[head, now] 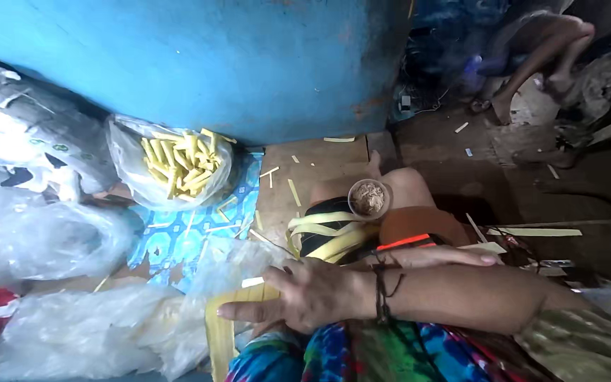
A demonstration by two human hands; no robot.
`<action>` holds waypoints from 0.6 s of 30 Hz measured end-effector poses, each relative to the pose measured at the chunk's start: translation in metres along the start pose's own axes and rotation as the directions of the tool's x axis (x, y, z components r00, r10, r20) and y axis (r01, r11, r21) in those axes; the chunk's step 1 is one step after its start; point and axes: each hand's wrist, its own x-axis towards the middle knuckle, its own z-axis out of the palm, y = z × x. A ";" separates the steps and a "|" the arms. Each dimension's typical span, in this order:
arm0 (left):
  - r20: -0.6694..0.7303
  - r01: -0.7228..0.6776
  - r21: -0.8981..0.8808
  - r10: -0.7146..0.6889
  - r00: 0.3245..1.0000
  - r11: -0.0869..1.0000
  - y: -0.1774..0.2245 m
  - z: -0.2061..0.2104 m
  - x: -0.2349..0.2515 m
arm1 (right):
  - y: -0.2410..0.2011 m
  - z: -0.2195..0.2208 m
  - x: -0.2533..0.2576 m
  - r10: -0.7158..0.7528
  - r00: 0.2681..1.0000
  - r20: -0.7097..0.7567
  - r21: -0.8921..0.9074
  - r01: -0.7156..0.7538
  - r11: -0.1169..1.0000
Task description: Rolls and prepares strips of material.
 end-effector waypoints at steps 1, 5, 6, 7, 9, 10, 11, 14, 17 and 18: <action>0.022 0.015 -0.014 -0.015 1.000 1.000 -0.004 -0.001 0.000 | -0.002 0.004 -0.002 -0.008 1.000 -0.027 -0.002 0.008 1.000; -0.080 0.171 0.144 -0.160 0.984 0.975 0.007 0.010 -0.005 | -0.019 -0.004 -0.007 -0.078 0.995 -0.057 -0.072 0.074 0.995; -0.085 0.180 0.224 -0.165 0.983 0.958 0.005 0.004 -0.004 | -0.020 -0.006 -0.010 -0.099 0.993 -0.057 -0.099 0.094 0.991; -0.093 0.183 0.272 -0.164 0.982 0.945 0.001 -0.001 -0.003 | -0.019 -0.007 -0.014 -0.106 0.993 -0.053 -0.114 0.099 0.989; -0.117 0.173 0.275 -0.146 0.982 0.946 -0.003 -0.003 -0.002 | -0.016 -0.008 -0.019 -0.098 0.994 -0.038 -0.112 0.093 0.989; -0.115 0.150 0.240 -0.125 0.985 0.959 -0.002 -0.001 -0.001 | -0.015 -0.007 -0.019 -0.102 0.994 -0.031 -0.118 0.097 0.988; -0.091 0.117 0.184 -0.102 0.991 0.976 -0.002 0.002 0.001 | -0.016 -0.006 -0.018 -0.113 0.993 -0.030 -0.123 0.108 0.986; 0.076 0.021 0.047 -0.024 0.997 0.999 -0.018 -0.008 0.017 | -0.021 -0.001 -0.011 -0.140 0.990 -0.033 -0.128 0.134 0.983; 0.012 0.087 0.001 -0.087 0.996 0.996 -0.005 0.005 0.005 | -0.021 -0.001 -0.009 -0.131 0.991 -0.039 -0.129 0.125 0.984; -0.033 0.114 0.086 -0.111 0.993 0.990 0.004 0.008 0.000 | -0.020 -0.003 -0.011 -0.122 0.992 -0.044 -0.153 0.114 0.982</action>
